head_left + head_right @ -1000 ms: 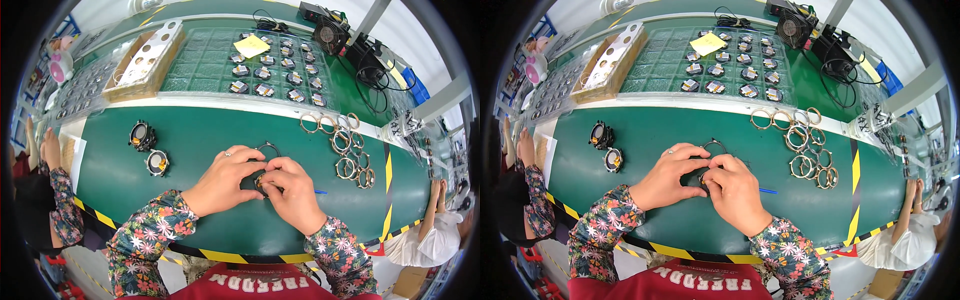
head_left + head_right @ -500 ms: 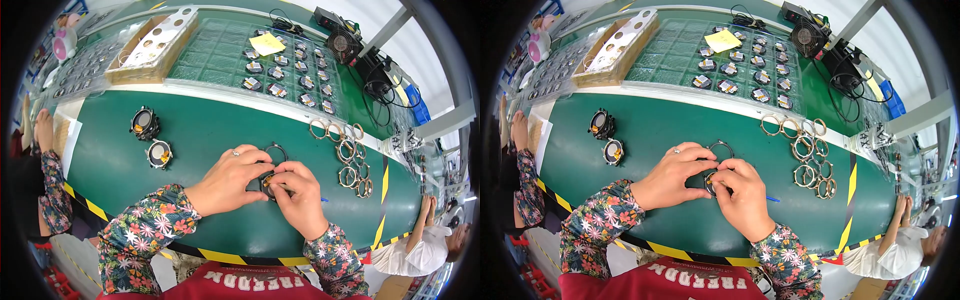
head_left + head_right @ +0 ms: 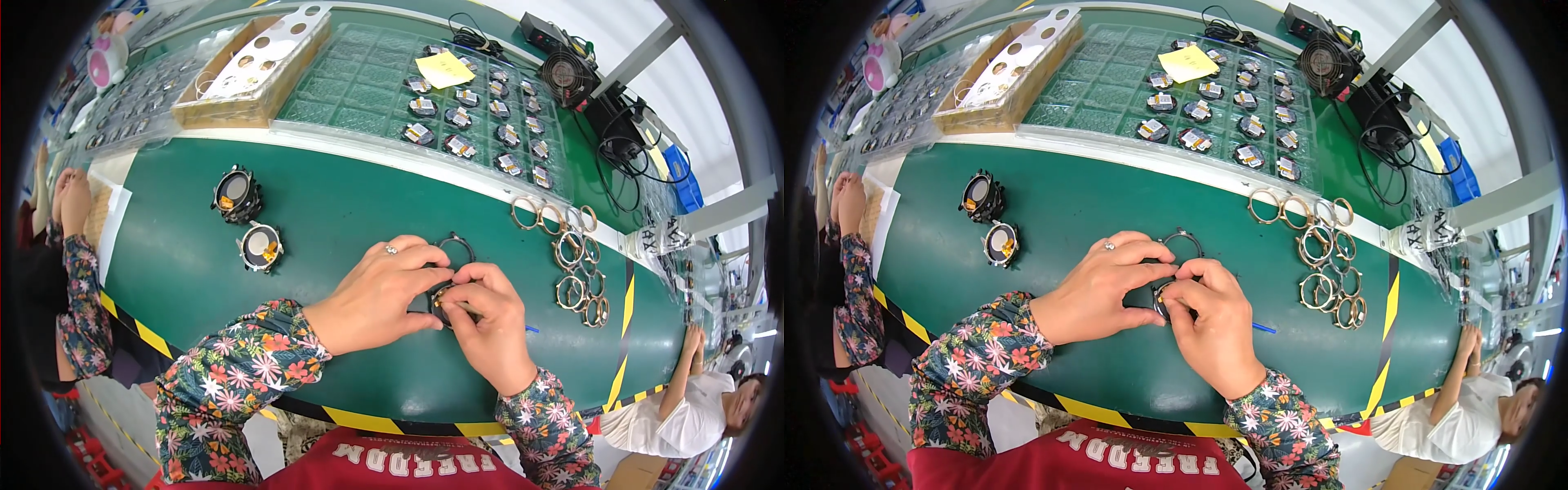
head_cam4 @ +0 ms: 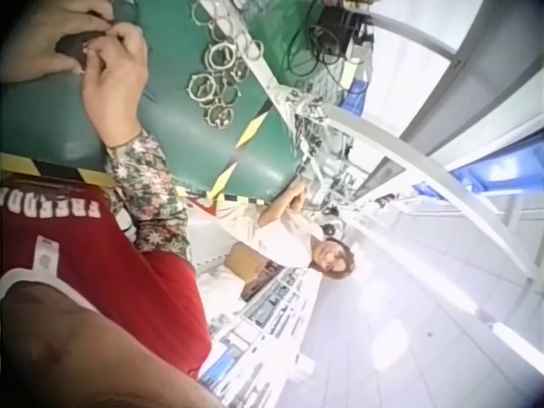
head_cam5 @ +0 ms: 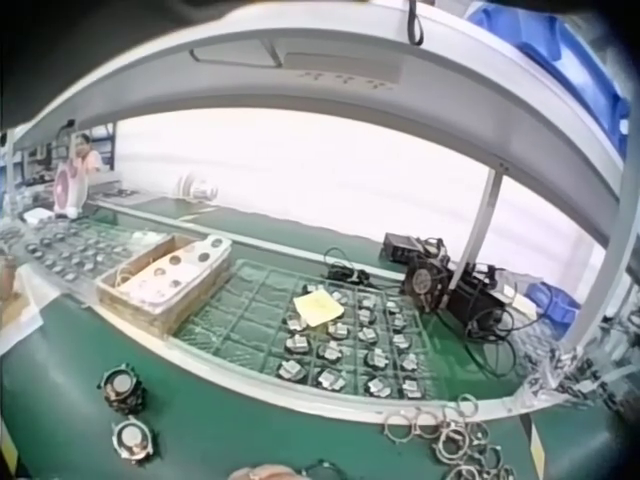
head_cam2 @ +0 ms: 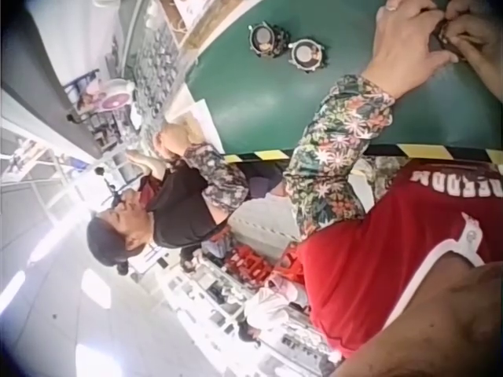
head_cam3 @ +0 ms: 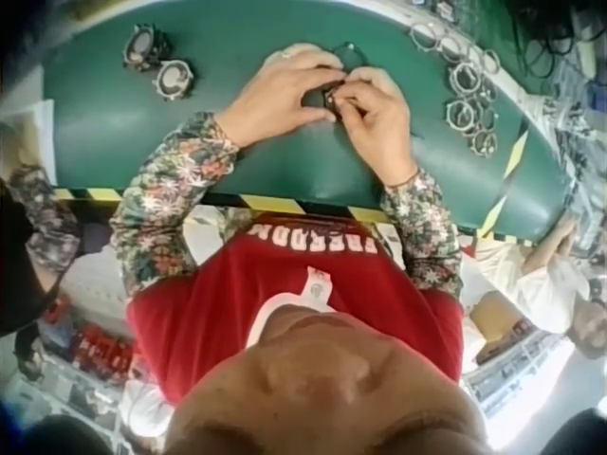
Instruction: The person assembles small circular electronic components by hand, fitting circuit boards and metal rings into plastic housings on a workbench.
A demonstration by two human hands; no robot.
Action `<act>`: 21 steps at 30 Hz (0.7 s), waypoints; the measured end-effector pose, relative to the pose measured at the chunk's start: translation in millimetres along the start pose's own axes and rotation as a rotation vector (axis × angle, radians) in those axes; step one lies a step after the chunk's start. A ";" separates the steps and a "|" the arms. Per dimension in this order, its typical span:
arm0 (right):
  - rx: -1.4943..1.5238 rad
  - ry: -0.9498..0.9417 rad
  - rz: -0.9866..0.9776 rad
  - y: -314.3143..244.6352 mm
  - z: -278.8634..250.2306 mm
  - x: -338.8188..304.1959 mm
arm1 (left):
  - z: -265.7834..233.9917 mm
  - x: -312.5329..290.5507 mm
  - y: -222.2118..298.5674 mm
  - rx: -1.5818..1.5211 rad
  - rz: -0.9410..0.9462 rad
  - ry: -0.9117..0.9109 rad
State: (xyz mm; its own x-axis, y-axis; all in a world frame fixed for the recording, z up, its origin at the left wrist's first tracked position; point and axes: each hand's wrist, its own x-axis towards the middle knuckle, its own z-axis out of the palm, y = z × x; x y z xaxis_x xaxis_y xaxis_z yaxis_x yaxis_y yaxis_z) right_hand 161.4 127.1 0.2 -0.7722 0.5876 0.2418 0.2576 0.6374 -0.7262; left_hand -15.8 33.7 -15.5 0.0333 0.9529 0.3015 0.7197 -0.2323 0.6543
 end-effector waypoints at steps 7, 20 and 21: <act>0.052 -0.027 0.022 1.2 -0.2 -0.7 | 0.1 0.2 1.0 -0.008 -0.019 -0.014; 0.039 -0.033 0.029 -0.8 -1.6 -0.7 | -0.3 0.8 3.6 -0.021 -0.042 -0.012; 0.039 -0.033 0.029 -0.7 -1.8 -0.6 | -0.4 1.0 3.8 -0.021 -0.041 -0.012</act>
State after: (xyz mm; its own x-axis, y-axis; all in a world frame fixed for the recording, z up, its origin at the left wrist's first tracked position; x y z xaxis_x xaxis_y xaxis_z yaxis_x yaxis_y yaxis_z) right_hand 162.7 127.2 1.8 -0.7835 0.5885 0.1995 0.2579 0.6000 -0.7573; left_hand -13.3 33.7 -12.4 0.0126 0.9639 0.2659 0.7057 -0.1969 0.6805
